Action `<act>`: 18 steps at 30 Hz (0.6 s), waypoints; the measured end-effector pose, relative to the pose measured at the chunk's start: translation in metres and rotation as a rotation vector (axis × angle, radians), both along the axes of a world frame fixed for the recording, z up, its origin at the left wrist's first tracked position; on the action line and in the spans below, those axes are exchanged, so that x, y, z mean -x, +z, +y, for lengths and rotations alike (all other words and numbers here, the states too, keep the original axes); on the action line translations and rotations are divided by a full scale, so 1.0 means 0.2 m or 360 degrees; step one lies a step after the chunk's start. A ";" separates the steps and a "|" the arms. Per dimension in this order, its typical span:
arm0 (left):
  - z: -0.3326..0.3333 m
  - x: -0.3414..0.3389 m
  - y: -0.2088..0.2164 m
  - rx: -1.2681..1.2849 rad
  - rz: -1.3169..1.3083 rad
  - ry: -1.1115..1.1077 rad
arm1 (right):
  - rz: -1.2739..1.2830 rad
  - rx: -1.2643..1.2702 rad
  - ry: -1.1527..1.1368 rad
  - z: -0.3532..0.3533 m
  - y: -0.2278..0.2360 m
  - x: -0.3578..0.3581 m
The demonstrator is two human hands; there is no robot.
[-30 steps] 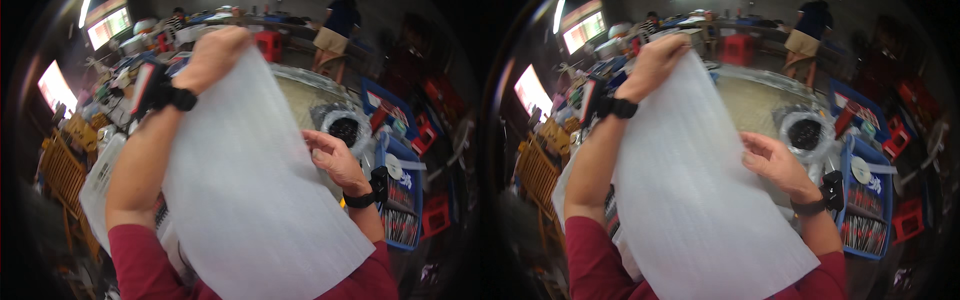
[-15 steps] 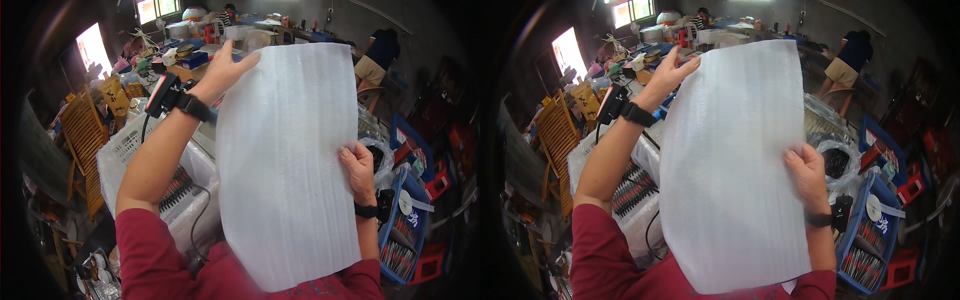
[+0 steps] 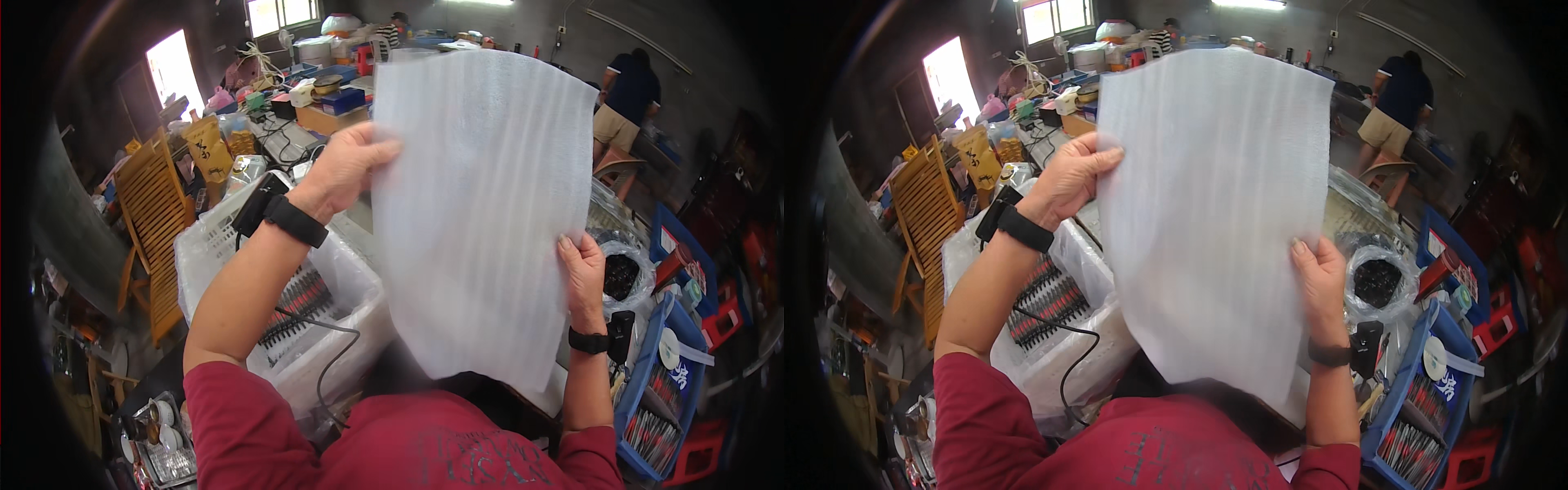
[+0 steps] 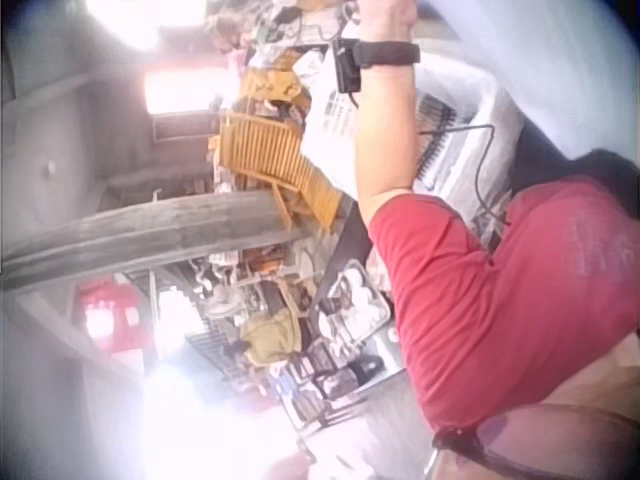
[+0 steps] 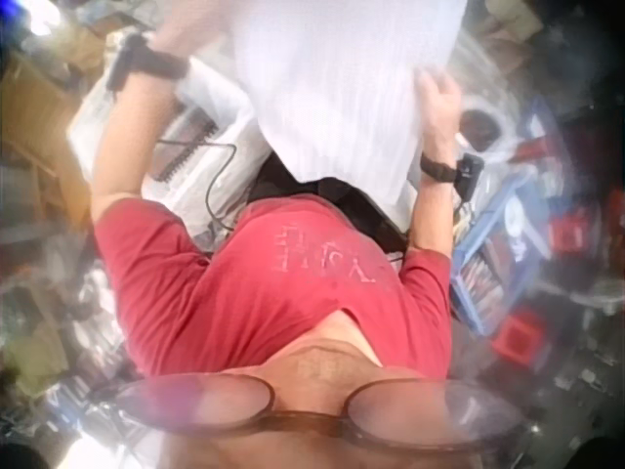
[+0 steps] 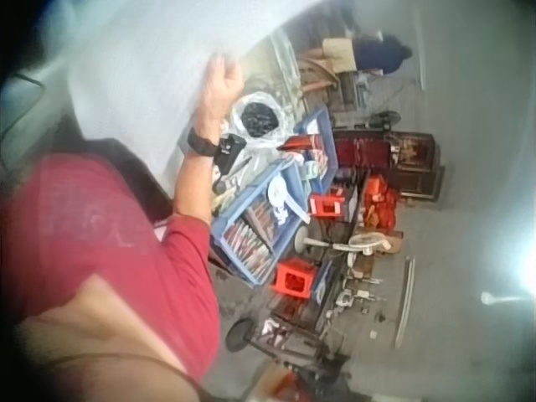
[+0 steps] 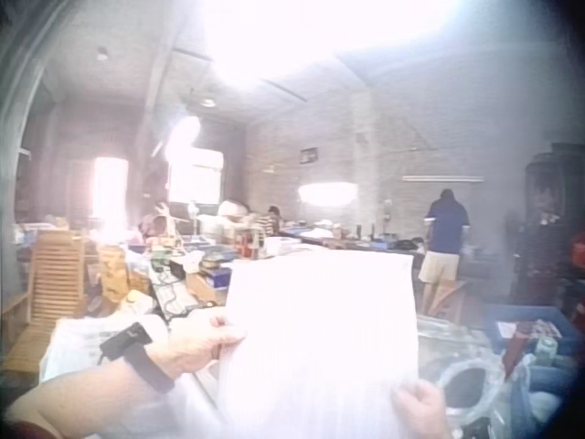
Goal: The person places a sheet of bubble wrap into a white plastic basket, then repeatedly picks up small metal tools from a table and places them into the basket. The person handles the tools one at a time and in small groups, arranging them inside the basket.
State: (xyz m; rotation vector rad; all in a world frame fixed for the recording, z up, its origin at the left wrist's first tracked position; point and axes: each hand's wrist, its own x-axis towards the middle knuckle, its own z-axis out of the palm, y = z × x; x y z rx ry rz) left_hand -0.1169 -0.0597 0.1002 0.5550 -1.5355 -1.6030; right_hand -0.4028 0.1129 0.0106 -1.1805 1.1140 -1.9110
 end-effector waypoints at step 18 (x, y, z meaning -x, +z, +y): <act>-0.17 -0.92 0.01 0.1450 -0.1213 0.1800 | 0.0119 -0.0210 0.0316 -0.15 -0.21 -0.28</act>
